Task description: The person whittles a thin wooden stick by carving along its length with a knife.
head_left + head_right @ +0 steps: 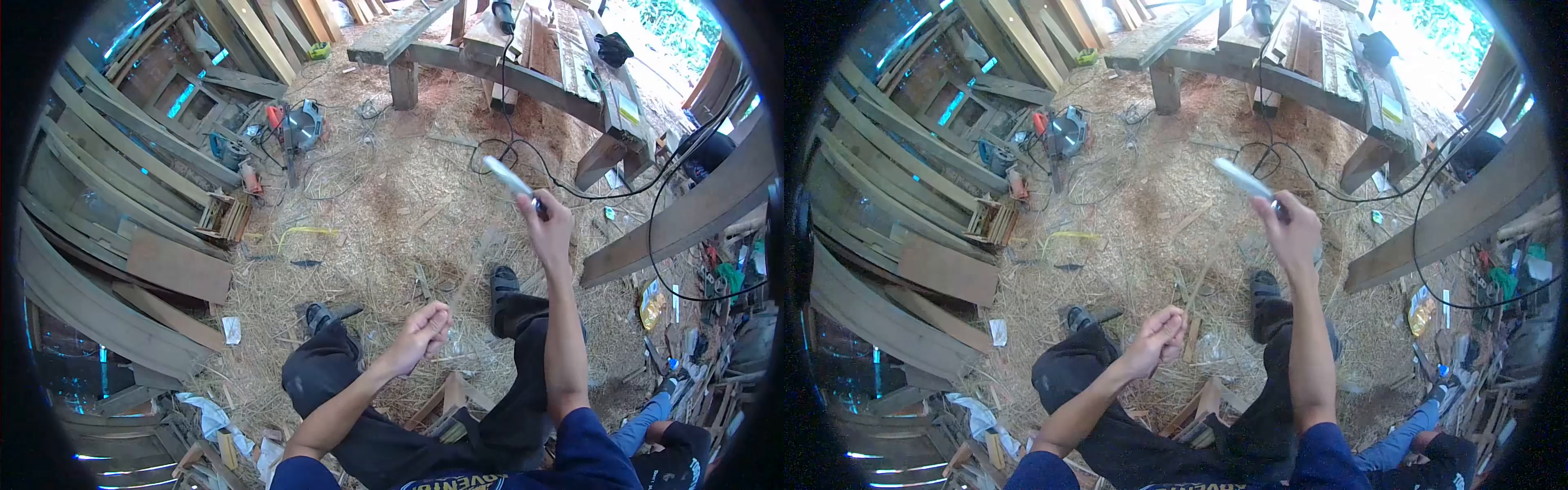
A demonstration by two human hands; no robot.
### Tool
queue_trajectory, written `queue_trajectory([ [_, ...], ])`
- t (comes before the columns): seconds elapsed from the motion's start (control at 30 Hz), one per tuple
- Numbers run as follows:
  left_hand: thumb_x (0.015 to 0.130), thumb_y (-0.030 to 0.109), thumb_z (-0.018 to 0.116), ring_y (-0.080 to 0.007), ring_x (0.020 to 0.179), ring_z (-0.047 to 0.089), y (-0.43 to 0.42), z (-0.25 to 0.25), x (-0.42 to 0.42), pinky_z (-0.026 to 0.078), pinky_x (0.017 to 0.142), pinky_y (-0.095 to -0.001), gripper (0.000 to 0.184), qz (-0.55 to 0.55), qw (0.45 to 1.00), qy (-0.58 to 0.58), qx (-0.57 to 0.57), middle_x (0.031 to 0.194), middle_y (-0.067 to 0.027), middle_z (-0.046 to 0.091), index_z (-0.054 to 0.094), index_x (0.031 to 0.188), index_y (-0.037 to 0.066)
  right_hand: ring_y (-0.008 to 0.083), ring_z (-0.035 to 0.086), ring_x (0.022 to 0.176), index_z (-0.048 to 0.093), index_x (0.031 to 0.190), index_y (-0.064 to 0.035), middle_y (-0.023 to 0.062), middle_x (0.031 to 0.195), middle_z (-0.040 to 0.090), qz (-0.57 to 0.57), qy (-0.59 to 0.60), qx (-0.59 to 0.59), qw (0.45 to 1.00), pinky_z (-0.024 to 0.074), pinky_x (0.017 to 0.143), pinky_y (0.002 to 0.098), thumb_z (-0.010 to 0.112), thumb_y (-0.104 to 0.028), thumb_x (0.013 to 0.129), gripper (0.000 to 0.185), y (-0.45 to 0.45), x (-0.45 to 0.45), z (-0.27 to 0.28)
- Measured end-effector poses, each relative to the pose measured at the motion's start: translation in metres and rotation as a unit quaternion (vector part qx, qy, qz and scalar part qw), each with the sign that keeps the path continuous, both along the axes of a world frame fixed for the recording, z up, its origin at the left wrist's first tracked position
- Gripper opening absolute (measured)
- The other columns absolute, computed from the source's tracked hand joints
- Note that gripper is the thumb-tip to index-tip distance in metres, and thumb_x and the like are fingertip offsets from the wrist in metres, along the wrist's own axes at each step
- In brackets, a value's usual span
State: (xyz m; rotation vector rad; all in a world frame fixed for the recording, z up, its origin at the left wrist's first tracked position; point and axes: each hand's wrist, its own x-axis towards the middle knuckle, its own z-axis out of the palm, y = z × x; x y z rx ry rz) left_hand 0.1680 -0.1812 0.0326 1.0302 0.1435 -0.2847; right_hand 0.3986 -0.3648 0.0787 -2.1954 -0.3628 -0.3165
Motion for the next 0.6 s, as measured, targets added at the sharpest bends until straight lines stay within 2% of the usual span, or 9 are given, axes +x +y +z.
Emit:
queue_trajectory([
  [0.1,0.108,0.032,0.047,-0.0041,0.048,0.031,0.02,-0.006,0.01,0.022,0.041,-0.0223,0.022,0.142,0.988,0.061,0.025,0.067,0.0066,0.037,0.048,0.097,0.014,0.019,0.062,0.054,0.071,0.087,-0.0068,0.0096,0.06,0.062,0.023,-0.033,-0.044,0.998,0.0456,0.054,0.0337,0.074,-0.041,0.089,0.034,0.006,-0.02,-0.004],
  [0.13,0.107,0.037,0.048,-0.0039,0.047,0.029,0.031,-0.01,0.011,0.021,0.04,-0.0223,0.027,0.172,0.984,0.047,-0.025,0.065,0.0065,0.034,0.047,0.094,0.013,0.0203,0.062,0.054,0.07,0.086,-0.0063,0.0101,0.059,0.06,0.037,-0.031,-0.049,0.998,0.0455,0.054,0.0343,0.074,-0.041,0.089,0.035,0.011,-0.023,-0.01],
  [0.23,0.108,0.038,0.047,-0.0041,0.046,0.027,0.043,-0.006,0.018,0.02,0.04,-0.0219,0.029,0.185,0.982,-0.001,-0.032,0.063,0.0066,0.03,0.046,0.093,0.013,0.0248,0.063,0.053,0.069,0.084,-0.0054,0.0121,0.059,0.06,0.1,-0.017,-0.035,0.994,0.0457,0.053,0.0364,0.074,-0.044,0.088,0.04,0.032,-0.038,-0.006],
  [0.3,0.108,0.038,0.045,-0.0033,0.046,0.025,0.038,0.006,0.023,0.019,0.039,-0.0216,0.03,0.201,0.979,0.016,0.017,0.062,0.0071,0.028,0.051,0.097,0.012,0.0249,0.064,0.054,0.069,0.084,-0.0054,0.0121,0.06,0.061,0.156,0.007,-0.022,0.987,0.0467,0.053,0.0366,0.075,-0.045,0.087,0.04,0.043,-0.05,-0.005],
  [0.37,0.108,0.038,0.045,-0.0021,0.047,0.025,0.031,0.016,0.03,0.019,0.039,-0.0219,0.03,0.219,0.974,0.014,0.057,0.063,0.0075,0.028,0.054,0.099,0.011,0.0247,0.066,0.055,0.068,0.085,-0.0057,0.0105,0.06,0.062,0.239,-0.038,-0.027,0.97,0.05,0.055,0.0359,0.076,-0.044,0.085,0.039,0.05,-0.061,-0.01],
  [0.4,0.108,0.036,0.047,-0.0023,0.048,0.028,0.029,0.014,0.032,0.022,0.04,-0.0219,0.029,0.219,0.974,0.002,0.055,0.064,0.0073,0.033,0.055,0.105,0.008,0.0247,0.063,0.054,0.068,0.084,-0.0052,0.0107,0.06,0.06,0.268,-0.043,-0.007,0.962,0.0481,0.054,0.0361,0.078,-0.042,0.084,0.038,0.056,-0.065,-0.011],
  [0.5,0.108,0.034,0.049,-0.0029,0.049,0.032,0.02,0.0,0.041,0.025,0.042,-0.0218,0.028,0.207,0.971,-0.011,0.119,0.066,0.0068,0.039,0.054,0.105,0.007,0.0272,0.062,0.054,0.068,0.084,-0.0053,0.0114,0.06,0.059,0.318,-0.058,-0.005,0.946,0.0465,0.054,0.0377,0.08,-0.041,0.081,0.038,0.067,-0.073,-0.019],
  [0.53,0.107,0.032,0.051,-0.0031,0.052,0.035,0.016,0.0,0.041,0.028,0.044,-0.0217,0.026,0.216,0.973,0.007,0.084,0.067,0.0059,0.042,0.053,0.104,0.006,0.0285,0.062,0.055,0.068,0.084,-0.0056,0.0116,0.06,0.059,0.331,-0.062,-0.014,0.941,0.0467,0.054,0.0383,0.08,-0.042,0.081,0.038,0.067,-0.073,-0.021],
  [0.6,0.107,0.03,0.051,-0.003,0.052,0.036,0.015,-0.007,0.042,0.029,0.045,-0.0219,0.024,0.209,0.973,-0.015,0.093,0.069,0.0059,0.042,0.054,0.103,0.007,0.0297,0.063,0.056,0.069,0.084,-0.0063,0.0114,0.06,0.06,0.333,-0.061,-0.021,0.941,0.0469,0.054,0.039,0.08,-0.043,0.08,0.039,0.066,-0.072,-0.021],
])
